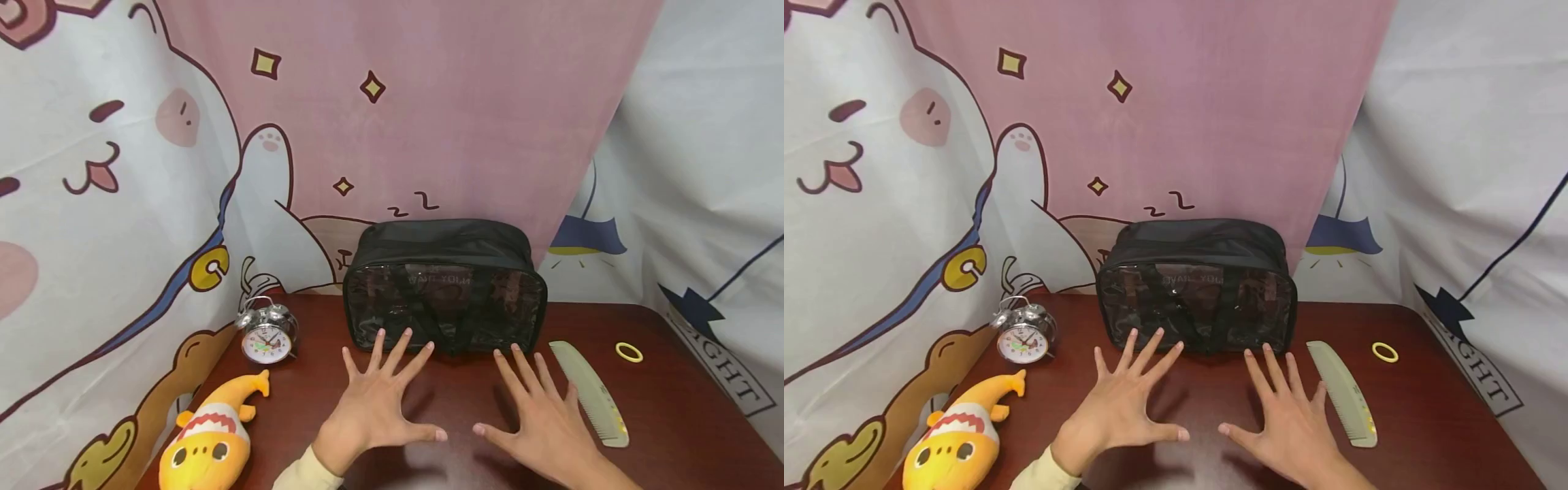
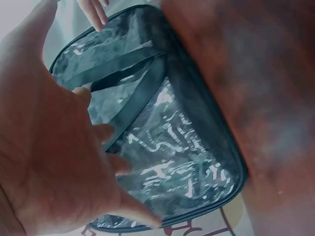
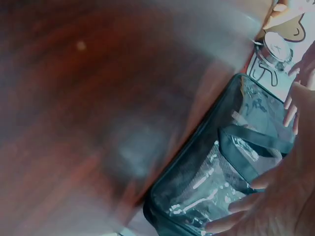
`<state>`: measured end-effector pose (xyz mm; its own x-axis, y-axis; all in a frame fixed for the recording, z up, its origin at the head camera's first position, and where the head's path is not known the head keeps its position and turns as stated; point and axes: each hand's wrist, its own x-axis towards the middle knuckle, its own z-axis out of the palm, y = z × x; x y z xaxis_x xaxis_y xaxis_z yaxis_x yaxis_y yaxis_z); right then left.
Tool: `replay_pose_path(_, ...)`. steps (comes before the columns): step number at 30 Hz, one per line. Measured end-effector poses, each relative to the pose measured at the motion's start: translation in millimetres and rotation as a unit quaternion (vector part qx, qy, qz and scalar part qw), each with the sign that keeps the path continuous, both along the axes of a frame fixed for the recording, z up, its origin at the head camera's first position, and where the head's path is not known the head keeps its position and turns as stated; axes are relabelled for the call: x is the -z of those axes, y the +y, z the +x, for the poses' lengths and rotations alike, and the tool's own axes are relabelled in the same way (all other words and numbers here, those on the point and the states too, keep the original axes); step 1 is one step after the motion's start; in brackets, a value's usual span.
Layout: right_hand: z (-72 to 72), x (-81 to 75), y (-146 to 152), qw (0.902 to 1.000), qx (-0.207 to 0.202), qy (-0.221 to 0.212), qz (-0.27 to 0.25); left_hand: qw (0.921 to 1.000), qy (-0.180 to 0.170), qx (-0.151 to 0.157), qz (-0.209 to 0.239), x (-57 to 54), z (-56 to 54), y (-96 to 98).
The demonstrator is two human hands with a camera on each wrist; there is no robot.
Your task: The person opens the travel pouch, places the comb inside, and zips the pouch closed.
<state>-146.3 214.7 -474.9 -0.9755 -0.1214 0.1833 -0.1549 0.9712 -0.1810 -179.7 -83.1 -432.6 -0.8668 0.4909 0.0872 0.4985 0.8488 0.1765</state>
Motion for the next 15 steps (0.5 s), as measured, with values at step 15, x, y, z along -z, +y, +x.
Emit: replay_pose_path(15,-14.1,-56.2,31,0.9512,-0.053,0.248,-0.176,0.9584,0.119,0.089,0.244,-71.0,-17.8,-36.3)
